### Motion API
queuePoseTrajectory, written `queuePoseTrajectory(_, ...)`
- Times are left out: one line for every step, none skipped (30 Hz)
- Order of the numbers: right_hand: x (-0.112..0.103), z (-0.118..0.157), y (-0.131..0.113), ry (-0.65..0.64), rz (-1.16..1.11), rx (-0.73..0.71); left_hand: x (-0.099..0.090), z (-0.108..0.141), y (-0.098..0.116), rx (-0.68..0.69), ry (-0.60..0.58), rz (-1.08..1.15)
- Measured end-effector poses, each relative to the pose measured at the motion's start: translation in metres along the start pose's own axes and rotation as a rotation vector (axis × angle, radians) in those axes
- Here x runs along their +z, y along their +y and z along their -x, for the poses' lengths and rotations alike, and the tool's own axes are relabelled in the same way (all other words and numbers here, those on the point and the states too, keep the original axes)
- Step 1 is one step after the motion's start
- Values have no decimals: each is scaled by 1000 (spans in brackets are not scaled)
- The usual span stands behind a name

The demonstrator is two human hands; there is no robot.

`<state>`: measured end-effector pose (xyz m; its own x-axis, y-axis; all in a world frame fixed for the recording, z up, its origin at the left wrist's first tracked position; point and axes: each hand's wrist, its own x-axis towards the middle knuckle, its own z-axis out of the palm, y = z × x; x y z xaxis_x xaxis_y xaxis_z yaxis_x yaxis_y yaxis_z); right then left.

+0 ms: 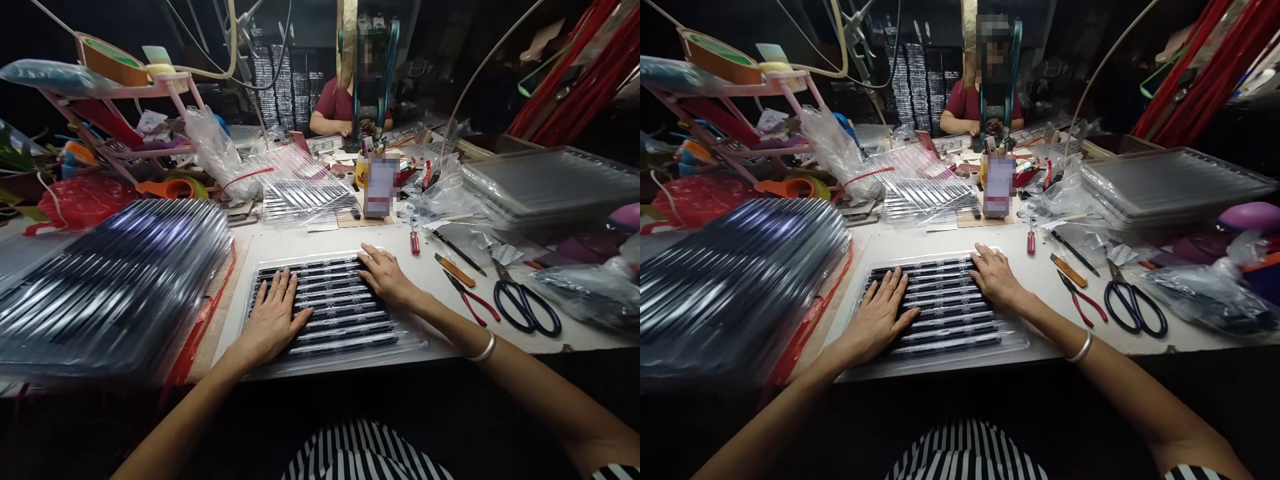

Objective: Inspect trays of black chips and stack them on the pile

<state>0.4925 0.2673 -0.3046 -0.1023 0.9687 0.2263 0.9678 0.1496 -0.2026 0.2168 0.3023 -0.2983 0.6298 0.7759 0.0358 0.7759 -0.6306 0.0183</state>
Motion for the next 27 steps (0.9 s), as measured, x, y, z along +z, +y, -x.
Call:
queuePoseTrajectory(-7,1,3,15,-6,-1,0,0,0,2,4,-1)
queuePoseTrajectory(-15,2,4,32,-16,0,1,0,0,3,7,-2)
queuePoseTrajectory(-23,4,5,37,-17,-6,1,0,0,3,9,-4)
queuePoseTrajectory(-30,7,4,24,-8,-19,1,0,0,2,7,-8)
queuePoseTrajectory(-36,10,3,-5,9,-40,0,0,0,0,2,-14)
queuePoseTrajectory(-41,12,0,-45,32,-62,0,0,0,-1,-4,-19)
queuePoseTrajectory(-44,13,-3,-88,58,-84,0,0,0,-3,-11,-25)
queuePoseTrajectory(-46,14,-5,-127,84,-101,0,0,0,-3,-15,-29)
queuePoseTrajectory(-47,12,-7,-159,103,-115,0,0,1,-3,-16,-32)
queuePoseTrajectory(-48,10,-9,-181,112,-126,0,0,1,-3,-15,-33)
queuePoseTrajectory(-48,6,-9,-207,119,-139,0,0,0,-2,-13,-33)
queuePoseTrajectory(-48,2,-9,-235,123,-152,1,0,0,-2,-12,-33)
queuePoseTrajectory(-49,-3,-8,-262,125,-161,2,0,0,-2,-10,-33)
queuePoseTrajectory(-49,-8,-6,-283,127,-165,2,-1,-1,-3,-10,-33)
queuePoseTrajectory(-50,-13,-3,-300,132,-164,3,-1,-1,-3,-8,-32)
queuePoseTrajectory(-51,-18,-1,-315,139,-163,3,-1,-1,-2,-6,-30)
queuePoseTrajectory(-52,-22,1,-330,147,-164,3,-1,-1,-2,-3,-29)
queuePoseTrajectory(-52,-25,3,-347,156,-169,4,-1,-2,-3,-1,-26)
queuePoseTrajectory(-53,-28,5,-367,163,-178,4,-1,-2,-3,1,-23)
queuePoseTrajectory(-53,-31,6,-388,168,-190,4,-1,-2,-3,3,-19)
queuePoseTrajectory(-53,-34,6,-409,172,-202,4,0,-2,-4,8,-15)
queuePoseTrajectory(-53,-37,6,-429,175,-213,4,0,-2,-3,15,-11)
queuePoseTrajectory(-53,-39,5,-447,176,-220,4,1,-1,1,25,-8)
queuePoseTrajectory(-53,-42,4,-461,176,-223,4,1,-1,8,36,-5)
queuePoseTrajectory(-53,-44,3,-471,174,-221,5,1,-1,15,48,-3)
queuePoseTrajectory(-52,-45,2,-474,169,-214,6,1,-1,23,59,1)
queuePoseTrajectory(-52,-46,0,-467,163,-200,6,1,-1,31,71,7)
